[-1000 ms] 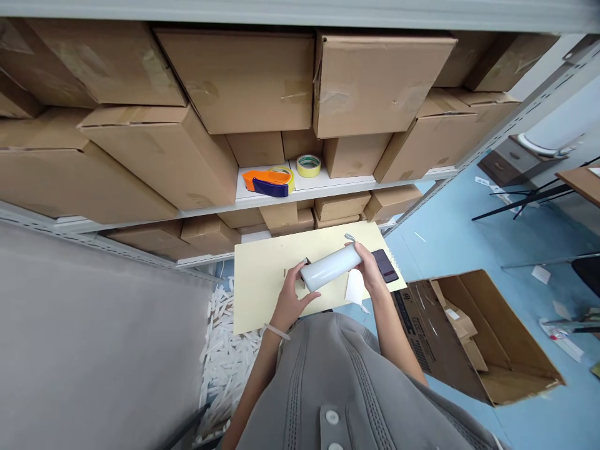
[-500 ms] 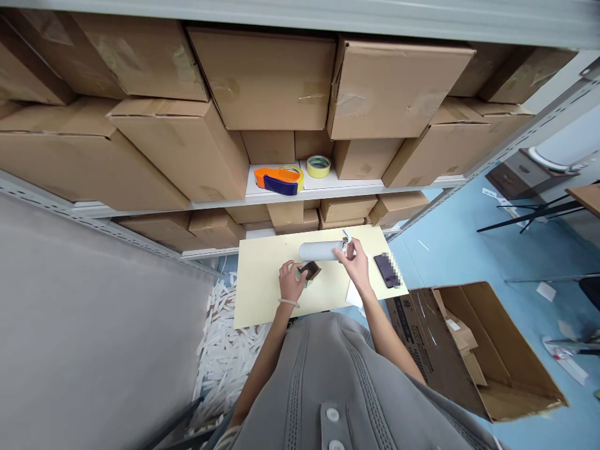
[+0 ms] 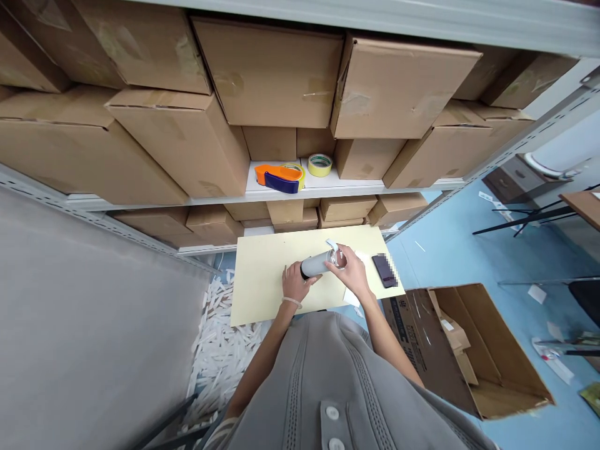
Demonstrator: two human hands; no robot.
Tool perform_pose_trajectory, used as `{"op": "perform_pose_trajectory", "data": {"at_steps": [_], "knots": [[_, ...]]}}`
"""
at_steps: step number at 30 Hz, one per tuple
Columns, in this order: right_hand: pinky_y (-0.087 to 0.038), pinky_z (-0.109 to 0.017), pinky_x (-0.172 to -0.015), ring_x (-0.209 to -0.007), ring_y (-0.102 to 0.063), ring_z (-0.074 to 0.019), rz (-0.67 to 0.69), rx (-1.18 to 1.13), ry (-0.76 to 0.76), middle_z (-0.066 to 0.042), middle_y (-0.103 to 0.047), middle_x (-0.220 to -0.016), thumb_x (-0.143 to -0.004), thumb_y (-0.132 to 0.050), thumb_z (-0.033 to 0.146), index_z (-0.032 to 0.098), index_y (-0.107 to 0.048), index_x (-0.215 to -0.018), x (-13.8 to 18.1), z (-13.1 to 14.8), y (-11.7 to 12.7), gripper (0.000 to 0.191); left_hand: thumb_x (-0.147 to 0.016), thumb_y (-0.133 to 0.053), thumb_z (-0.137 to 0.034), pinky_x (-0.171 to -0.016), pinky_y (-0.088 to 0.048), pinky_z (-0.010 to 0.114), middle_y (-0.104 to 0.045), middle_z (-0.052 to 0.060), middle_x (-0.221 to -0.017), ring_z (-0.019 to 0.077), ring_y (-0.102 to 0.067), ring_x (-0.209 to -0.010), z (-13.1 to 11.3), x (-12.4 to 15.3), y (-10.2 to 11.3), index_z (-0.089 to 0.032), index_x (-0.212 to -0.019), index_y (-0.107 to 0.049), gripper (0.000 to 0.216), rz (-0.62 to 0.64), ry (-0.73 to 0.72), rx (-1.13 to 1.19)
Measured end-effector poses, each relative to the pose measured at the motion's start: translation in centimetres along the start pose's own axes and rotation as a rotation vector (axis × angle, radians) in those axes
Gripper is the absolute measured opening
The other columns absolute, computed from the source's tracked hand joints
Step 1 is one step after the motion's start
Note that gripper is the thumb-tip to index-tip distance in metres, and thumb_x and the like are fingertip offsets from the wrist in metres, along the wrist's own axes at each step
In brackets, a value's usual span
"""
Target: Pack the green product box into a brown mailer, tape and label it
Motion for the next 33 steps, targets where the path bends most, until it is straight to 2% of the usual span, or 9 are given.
{"op": "perform_pose_trajectory", "data": {"at_steps": [5, 10, 15, 20, 23, 28, 33], "knots": [[-0.047, -0.030, -0.075, -0.091, -0.062, -0.0210, 0.089, 0.159, 0.062, -0.004, -0.062, -0.111, -0.080, -0.064, 0.043, 0.029, -0.053, -0.127, -0.2, 1.1, -0.6, 0.051, -0.078, -0.068, -0.041, -0.103, -0.036, 0.046, -0.056, 0.014, -0.128, 0.0295, -0.052, -0.120, 0.2, 0.0, -0.4, -0.018, -0.131, -0.042, 0.063, 0.043, 0.049, -0.006], [-0.046, -0.026, -0.067, -0.087, -0.063, -0.0183, 0.218, 0.407, 0.104, -0.004, -0.059, -0.116, -0.084, -0.060, 0.044, 0.029, -0.049, -0.133, -0.7, 1.8, -1.8, 0.052, -0.079, -0.068, -0.044, -0.103, -0.037, 0.042, -0.052, 0.012, -0.134, 0.0288, -0.047, -0.127, 0.9, -0.1, -1.0, -0.020, -0.139, -0.036, 0.072, 0.069, 0.050, 0.016], [-0.046, -0.024, -0.064, -0.087, -0.062, -0.0172, 0.258, 0.516, 0.161, -0.005, -0.054, -0.122, -0.089, -0.053, 0.047, 0.035, -0.029, -0.147, -0.8, 1.9, -3.1, 0.064, -0.078, -0.067, -0.047, -0.099, -0.040, 0.040, -0.053, 0.012, -0.132, 0.0274, -0.052, -0.122, 1.5, -0.3, -1.1, -0.022, -0.139, -0.037, 0.072, 0.073, 0.072, 0.042], [-0.043, -0.022, -0.060, -0.084, -0.061, -0.0152, 0.315, 0.608, 0.208, -0.006, -0.048, -0.127, -0.094, -0.042, 0.051, 0.036, -0.043, -0.138, -1.1, 1.8, -3.6, 0.047, -0.079, -0.067, -0.044, -0.097, -0.041, 0.038, -0.054, 0.012, -0.130, 0.0266, -0.053, -0.119, 1.8, -0.3, -1.1, -0.022, -0.136, -0.040, 0.068, 0.070, 0.090, 0.066], [-0.042, -0.023, -0.061, -0.079, -0.061, -0.0146, 0.364, 0.657, 0.204, -0.006, -0.048, -0.126, -0.093, -0.043, 0.053, 0.034, -0.048, -0.132, -1.6, 1.5, -4.2, 0.044, -0.078, -0.068, -0.042, -0.097, -0.041, 0.037, -0.055, 0.011, -0.129, 0.0260, -0.053, -0.119, 1.8, -0.4, -1.1, -0.022, -0.134, -0.041, 0.065, 0.067, 0.085, 0.082], [-0.044, -0.025, -0.067, -0.082, -0.063, -0.0160, 0.519, 0.724, 0.186, -0.005, -0.048, -0.123, -0.089, -0.052, 0.045, 0.035, -0.047, -0.130, -1.8, 0.4, -7.1, 0.043, -0.075, -0.071, -0.033, -0.095, -0.043, 0.037, -0.057, 0.009, -0.126, 0.0253, -0.054, -0.118, 1.6, -0.7, -1.2, -0.023, -0.130, -0.044, 0.061, 0.082, 0.105, 0.085], [-0.047, -0.027, -0.072, -0.088, -0.064, -0.0169, 0.658, 0.732, 0.125, -0.005, -0.045, -0.125, -0.085, -0.057, 0.032, 0.038, -0.044, -0.134, -1.6, -1.2, -10.1, 0.051, -0.073, -0.070, -0.021, -0.096, -0.043, 0.035, -0.056, 0.009, -0.125, 0.0256, -0.053, -0.121, 2.0, -0.6, -1.3, -0.022, -0.124, -0.046, 0.056, 0.112, 0.148, 0.081]]}}
Point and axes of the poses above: each hand's wrist, its own x-axis away from the middle knuckle, its own y-axis out of the back of the hand, z = x × y, the point moved 2 cm from there along -x, towards the middle knuckle
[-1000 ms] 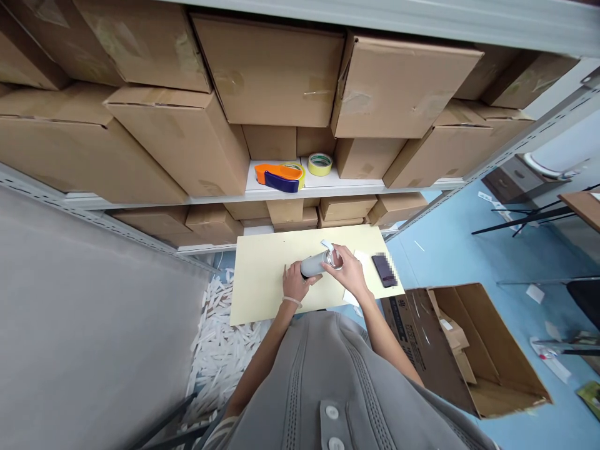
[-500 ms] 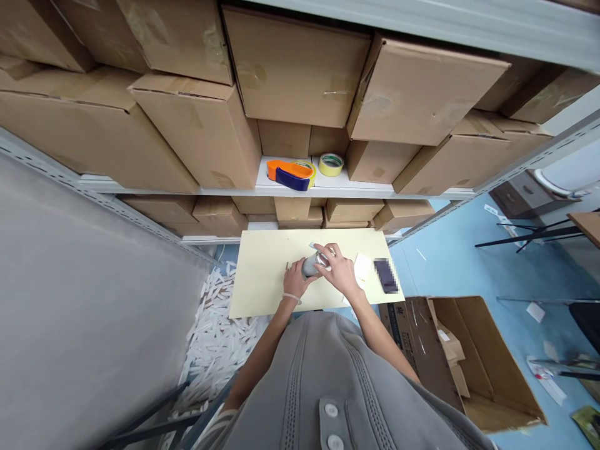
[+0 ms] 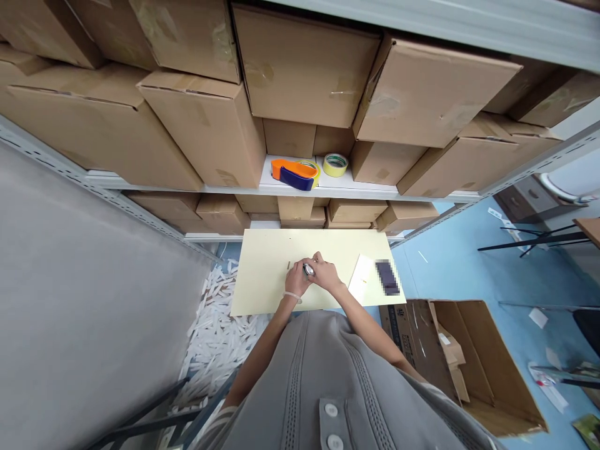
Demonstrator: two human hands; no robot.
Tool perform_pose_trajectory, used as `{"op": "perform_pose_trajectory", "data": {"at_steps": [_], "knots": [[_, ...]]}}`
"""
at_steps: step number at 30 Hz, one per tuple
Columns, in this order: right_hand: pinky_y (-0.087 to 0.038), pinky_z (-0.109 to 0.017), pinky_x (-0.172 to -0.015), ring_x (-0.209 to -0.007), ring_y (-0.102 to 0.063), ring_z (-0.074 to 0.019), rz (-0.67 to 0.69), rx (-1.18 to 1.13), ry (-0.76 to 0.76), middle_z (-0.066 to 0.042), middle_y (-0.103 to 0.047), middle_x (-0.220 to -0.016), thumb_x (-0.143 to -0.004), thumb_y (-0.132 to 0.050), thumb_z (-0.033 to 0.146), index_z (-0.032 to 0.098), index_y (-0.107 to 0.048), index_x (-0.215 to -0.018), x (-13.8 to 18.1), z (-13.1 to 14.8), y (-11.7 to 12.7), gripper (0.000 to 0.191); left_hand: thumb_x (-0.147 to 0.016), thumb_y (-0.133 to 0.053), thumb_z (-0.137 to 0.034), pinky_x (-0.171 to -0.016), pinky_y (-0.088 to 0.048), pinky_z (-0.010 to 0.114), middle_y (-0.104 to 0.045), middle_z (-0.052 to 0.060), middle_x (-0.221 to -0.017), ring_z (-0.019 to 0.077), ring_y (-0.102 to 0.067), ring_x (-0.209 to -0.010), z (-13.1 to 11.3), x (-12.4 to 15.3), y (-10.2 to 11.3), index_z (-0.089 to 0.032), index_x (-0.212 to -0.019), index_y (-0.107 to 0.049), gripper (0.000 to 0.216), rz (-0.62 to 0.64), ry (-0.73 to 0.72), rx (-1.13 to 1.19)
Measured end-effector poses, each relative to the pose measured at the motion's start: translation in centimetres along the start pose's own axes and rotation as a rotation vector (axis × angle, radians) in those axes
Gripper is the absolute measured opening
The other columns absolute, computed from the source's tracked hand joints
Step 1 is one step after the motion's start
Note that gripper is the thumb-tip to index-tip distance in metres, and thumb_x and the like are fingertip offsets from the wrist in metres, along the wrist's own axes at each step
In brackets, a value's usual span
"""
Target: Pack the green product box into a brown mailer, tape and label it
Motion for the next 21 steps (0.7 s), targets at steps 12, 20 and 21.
{"op": "perform_pose_trajectory", "data": {"at_steps": [12, 20, 21], "knots": [[-0.048, -0.029, -0.085, -0.099, -0.061, -0.0183, -0.126, -0.059, 0.070, -0.007, -0.043, -0.133, -0.091, -0.053, 0.032, 0.039, -0.034, -0.143, 0.6, -1.5, -1.8, 0.056, -0.075, -0.071, -0.032, -0.092, -0.045, 0.033, -0.054, 0.009, -0.128, 0.0239, -0.056, -0.118, 0.8, -0.5, -0.2, -0.023, -0.133, -0.039, 0.066, 0.003, 0.010, 0.039], [-0.048, -0.028, -0.078, -0.082, -0.063, -0.0133, -0.226, -0.258, -0.160, -0.006, -0.049, -0.129, -0.092, -0.044, 0.019, 0.029, -0.042, -0.139, 2.4, -5.7, -3.5, 0.049, -0.068, -0.080, -0.035, -0.098, -0.041, 0.038, -0.049, 0.012, -0.137, 0.0283, -0.048, -0.128, 1.7, -0.5, -0.7, -0.025, -0.140, -0.030, 0.088, 0.055, -0.017, 0.019], [-0.048, -0.027, -0.077, -0.081, -0.063, -0.0129, -0.223, -0.290, -0.182, -0.006, -0.050, -0.128, -0.091, -0.044, 0.018, 0.028, -0.042, -0.138, 2.6, -6.1, -4.0, 0.048, -0.067, -0.081, -0.033, -0.099, -0.040, 0.039, -0.047, 0.013, -0.139, 0.0289, -0.047, -0.129, 1.7, -0.5, -0.8, -0.025, -0.142, -0.028, 0.092, 0.057, -0.022, 0.019]]}}
Point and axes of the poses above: each hand's wrist, its own x-axis away from the middle knuckle, its own y-axis out of the back of the hand, z = x × y, the point moved 2 cm from there along -x, towards the middle knuckle
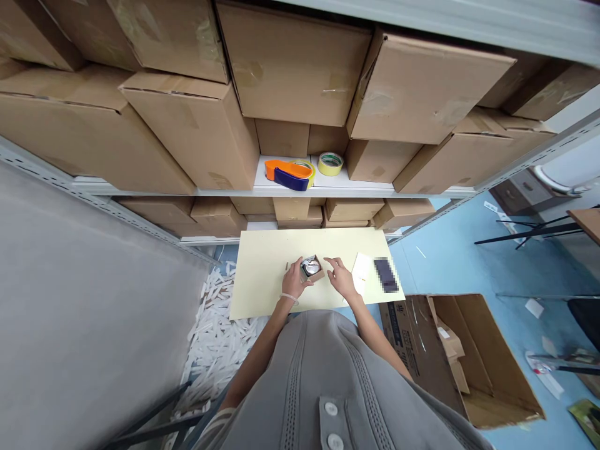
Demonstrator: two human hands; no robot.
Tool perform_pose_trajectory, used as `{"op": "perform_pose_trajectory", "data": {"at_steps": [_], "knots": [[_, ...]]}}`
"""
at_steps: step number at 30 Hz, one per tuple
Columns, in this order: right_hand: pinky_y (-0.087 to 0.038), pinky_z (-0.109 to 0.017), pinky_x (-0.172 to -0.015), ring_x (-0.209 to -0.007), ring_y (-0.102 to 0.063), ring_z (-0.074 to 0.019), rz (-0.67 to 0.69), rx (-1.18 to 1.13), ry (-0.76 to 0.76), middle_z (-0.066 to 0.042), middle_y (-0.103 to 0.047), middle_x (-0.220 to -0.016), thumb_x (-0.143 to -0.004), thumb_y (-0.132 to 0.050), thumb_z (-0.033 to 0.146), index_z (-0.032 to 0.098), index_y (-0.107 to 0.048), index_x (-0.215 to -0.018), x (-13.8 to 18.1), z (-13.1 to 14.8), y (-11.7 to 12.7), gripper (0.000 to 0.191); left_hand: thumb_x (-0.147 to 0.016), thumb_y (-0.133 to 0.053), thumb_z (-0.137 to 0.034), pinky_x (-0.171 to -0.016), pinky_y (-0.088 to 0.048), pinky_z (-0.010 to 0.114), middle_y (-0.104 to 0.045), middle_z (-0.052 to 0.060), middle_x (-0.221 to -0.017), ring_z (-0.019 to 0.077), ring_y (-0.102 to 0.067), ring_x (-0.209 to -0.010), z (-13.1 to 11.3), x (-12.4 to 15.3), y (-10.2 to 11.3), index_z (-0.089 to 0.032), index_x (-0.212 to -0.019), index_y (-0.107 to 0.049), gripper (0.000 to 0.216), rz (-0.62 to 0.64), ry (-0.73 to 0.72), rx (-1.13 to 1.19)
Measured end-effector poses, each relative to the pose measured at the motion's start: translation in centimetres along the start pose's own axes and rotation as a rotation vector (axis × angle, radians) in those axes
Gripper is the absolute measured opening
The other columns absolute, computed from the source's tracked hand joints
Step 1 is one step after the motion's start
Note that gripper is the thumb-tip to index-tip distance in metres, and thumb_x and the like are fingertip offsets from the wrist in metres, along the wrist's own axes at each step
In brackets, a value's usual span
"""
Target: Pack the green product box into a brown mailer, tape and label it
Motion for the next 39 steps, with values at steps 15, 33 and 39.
{"op": "perform_pose_trajectory", "data": {"at_steps": [15, 33, 39], "knots": [[-0.046, -0.026, -0.074, -0.084, -0.063, -0.0128, 0.049, -0.183, -0.104, -0.005, -0.057, -0.124, -0.090, -0.048, 0.020, 0.025, -0.044, -0.135, 1.5, -0.5, -1.8, 0.046, -0.092, -0.046, -0.036, -0.100, -0.043, 0.037, -0.050, 0.015, -0.131, 0.0237, -0.050, -0.123, -1.4, -0.4, 0.1, -0.016, -0.140, -0.036, 0.054, -0.156, -0.059, 0.122], [-0.046, -0.027, -0.076, -0.085, -0.064, -0.0132, -0.007, -0.188, -0.200, -0.006, -0.056, -0.125, -0.090, -0.049, 0.020, 0.025, -0.046, -0.133, 2.7, -1.0, -1.8, 0.043, -0.080, -0.066, -0.026, -0.109, -0.035, 0.049, -0.037, 0.009, -0.150, 0.0330, -0.041, -0.133, -2.5, -1.2, 0.5, -0.033, -0.140, -0.046, 0.063, -0.014, -0.316, -0.243], [-0.046, -0.027, -0.075, -0.086, -0.064, -0.0136, 0.011, -0.172, -0.171, -0.006, -0.056, -0.125, -0.090, -0.048, 0.021, 0.024, -0.047, -0.131, 2.6, -0.5, -2.3, 0.042, -0.079, -0.067, -0.028, -0.100, -0.046, 0.034, -0.051, 0.005, -0.132, 0.0241, -0.051, -0.120, -0.8, -2.4, 1.5, -0.036, -0.135, -0.052, 0.058, -0.038, -0.219, -0.166]]}}
Point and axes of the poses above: each hand's wrist, its own x-axis away from the middle knuckle, its own y-axis out of the back of the hand, z = x × y, the point moved 2 cm from there along -x, towards the middle knuckle
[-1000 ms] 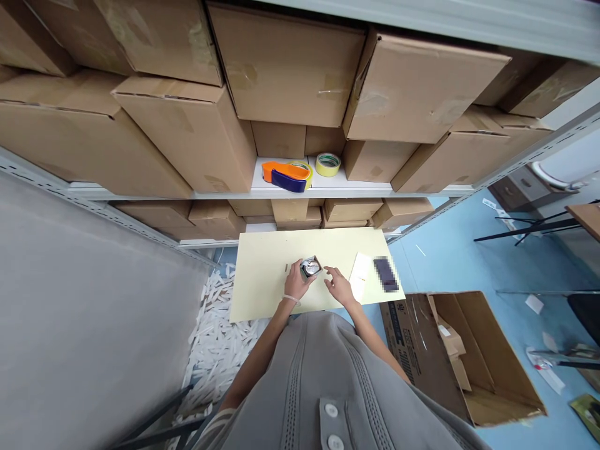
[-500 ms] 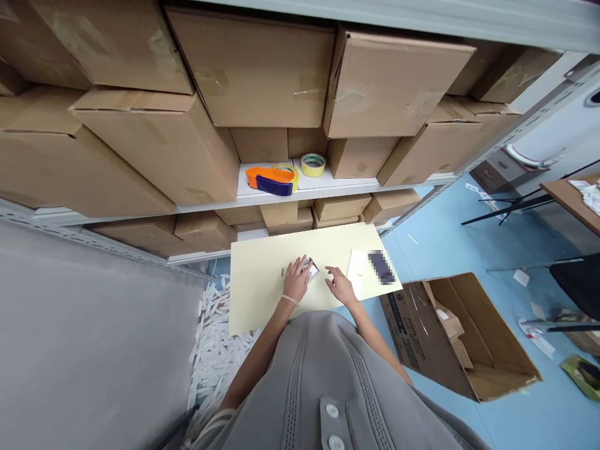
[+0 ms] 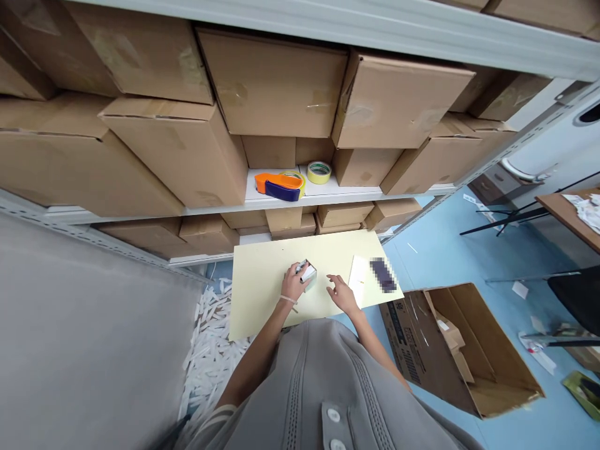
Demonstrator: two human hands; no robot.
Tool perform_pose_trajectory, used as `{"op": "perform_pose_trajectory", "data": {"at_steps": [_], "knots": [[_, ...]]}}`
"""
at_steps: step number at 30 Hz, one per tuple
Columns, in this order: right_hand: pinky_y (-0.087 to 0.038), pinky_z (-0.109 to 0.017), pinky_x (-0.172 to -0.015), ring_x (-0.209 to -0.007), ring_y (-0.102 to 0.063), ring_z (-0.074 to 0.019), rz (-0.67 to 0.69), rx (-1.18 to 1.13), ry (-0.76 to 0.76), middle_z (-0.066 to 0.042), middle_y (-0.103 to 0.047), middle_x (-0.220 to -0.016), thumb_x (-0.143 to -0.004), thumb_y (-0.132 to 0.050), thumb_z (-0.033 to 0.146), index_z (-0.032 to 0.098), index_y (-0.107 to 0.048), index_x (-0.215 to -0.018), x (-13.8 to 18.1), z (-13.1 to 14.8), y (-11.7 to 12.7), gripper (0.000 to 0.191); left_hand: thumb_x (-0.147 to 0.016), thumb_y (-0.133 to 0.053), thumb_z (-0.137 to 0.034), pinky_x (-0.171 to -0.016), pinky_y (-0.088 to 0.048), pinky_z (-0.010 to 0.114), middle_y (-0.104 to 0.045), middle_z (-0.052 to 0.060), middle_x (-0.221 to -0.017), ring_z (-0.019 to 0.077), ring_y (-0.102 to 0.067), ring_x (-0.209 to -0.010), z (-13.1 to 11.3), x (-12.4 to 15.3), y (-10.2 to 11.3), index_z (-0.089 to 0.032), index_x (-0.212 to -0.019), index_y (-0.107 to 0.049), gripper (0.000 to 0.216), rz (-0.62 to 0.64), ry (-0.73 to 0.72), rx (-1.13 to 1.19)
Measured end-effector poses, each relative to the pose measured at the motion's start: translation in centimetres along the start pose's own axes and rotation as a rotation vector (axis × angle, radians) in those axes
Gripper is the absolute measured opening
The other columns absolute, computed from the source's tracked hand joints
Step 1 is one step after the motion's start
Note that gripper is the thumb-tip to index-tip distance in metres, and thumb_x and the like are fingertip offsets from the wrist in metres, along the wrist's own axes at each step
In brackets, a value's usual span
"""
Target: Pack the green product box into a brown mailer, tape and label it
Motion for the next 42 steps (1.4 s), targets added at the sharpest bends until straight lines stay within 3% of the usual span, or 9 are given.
{"op": "perform_pose_trajectory", "data": {"at_steps": [5, 11, 15, 19, 28, 34, 38, 42], "knots": [[-0.047, -0.028, -0.072, -0.079, -0.064, -0.0126, 0.002, 0.025, -0.002, -0.006, -0.057, -0.123, -0.089, -0.047, 0.021, 0.026, -0.046, -0.132, 0.0, 0.0, -0.2, 0.043, -0.079, -0.067, -0.030, -0.100, -0.048, 0.032, -0.049, 0.005, -0.132, 0.0241, -0.052, -0.120, 3.4, -1.1, 4.1, -0.033, -0.133, -0.055, 0.056, -0.187, 0.118, 0.030], [-0.047, -0.027, -0.069, -0.076, -0.064, -0.0128, -0.009, 0.001, 0.005, -0.006, -0.058, -0.122, -0.090, -0.045, 0.023, 0.025, -0.047, -0.131, -0.1, -0.3, -0.3, 0.041, -0.080, -0.067, -0.031, -0.098, -0.049, 0.040, -0.046, 0.009, -0.134, 0.0295, -0.048, -0.123, 9.3, -3.4, 9.5, -0.030, -0.131, -0.057, 0.052, -0.421, 0.287, -0.021], [-0.047, -0.028, -0.068, -0.075, -0.064, -0.0133, -0.016, 0.000, -0.001, -0.006, -0.058, -0.122, -0.090, -0.044, 0.024, 0.025, -0.047, -0.131, -0.4, -0.4, -0.3, 0.041, -0.080, -0.066, -0.028, -0.101, -0.046, 0.044, -0.047, 0.011, -0.133, 0.0301, -0.047, -0.124, 13.0, -3.7, 10.1, -0.029, -0.130, -0.057, 0.051, -0.455, 0.358, -0.040], [-0.047, -0.028, -0.068, -0.077, -0.065, -0.0141, -0.030, -0.002, -0.010, -0.007, -0.058, -0.122, -0.090, -0.044, 0.024, 0.025, -0.047, -0.130, -0.8, -0.4, -0.1, 0.041, -0.082, -0.064, -0.030, -0.103, -0.043, 0.048, -0.046, 0.012, -0.134, 0.0313, -0.045, -0.125, 15.0, -3.2, 9.6, -0.027, -0.132, -0.055, 0.051, -0.494, 0.401, -0.059], [-0.046, -0.029, -0.066, -0.077, -0.065, -0.0147, -0.038, 0.005, 0.002, -0.007, -0.057, -0.122, -0.090, -0.041, 0.026, 0.024, -0.048, -0.129, -1.3, 0.0, 0.0, 0.040, -0.086, -0.059, -0.034, -0.101, -0.042, 0.046, -0.040, 0.016, -0.144, 0.0338, -0.045, -0.125, 13.9, -3.0, 9.7, -0.025, -0.139, -0.049, 0.054, -0.463, 0.440, -0.102], [-0.045, -0.028, -0.065, -0.079, -0.065, -0.0150, -0.021, 0.005, 0.024, -0.007, -0.057, -0.122, -0.089, -0.040, 0.026, 0.024, -0.047, -0.130, -1.2, 0.0, -0.1, 0.041, -0.088, -0.058, -0.040, -0.111, -0.023, 0.057, -0.020, 0.018, -0.157, 0.0371, -0.028, -0.139, 12.5, -2.1, 10.9, -0.020, -0.143, -0.044, 0.060, -0.460, 0.389, -0.221], [-0.046, -0.028, -0.065, -0.076, -0.065, -0.0145, 0.004, 0.002, 0.056, -0.007, -0.058, -0.120, -0.089, -0.041, 0.026, 0.024, -0.048, -0.129, -0.9, 0.0, -0.6, 0.041, -0.090, -0.050, -0.045, -0.114, -0.016, 0.056, -0.019, 0.014, -0.158, 0.0339, -0.023, -0.143, 10.5, 0.8, 10.5, -0.022, -0.145, -0.041, 0.060, -0.499, 0.343, -0.252], [-0.047, -0.029, -0.067, -0.077, -0.065, -0.0150, 0.048, 0.008, 0.121, -0.007, -0.059, -0.120, -0.089, -0.040, 0.026, 0.024, -0.049, -0.128, -0.6, 0.3, -1.3, 0.040, -0.094, -0.042, -0.041, -0.116, -0.017, 0.051, -0.031, 0.011, -0.155, 0.0285, -0.028, -0.142, 8.2, 6.4, 7.5, -0.023, -0.146, -0.039, 0.055, -0.465, 0.341, -0.243]]}}
Point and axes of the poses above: each hand's wrist, its own x-axis away from the middle knuckle, its own y-axis out of the back of the hand, z = x × y, the point moved 2 cm from there along -x, towards the middle knuckle
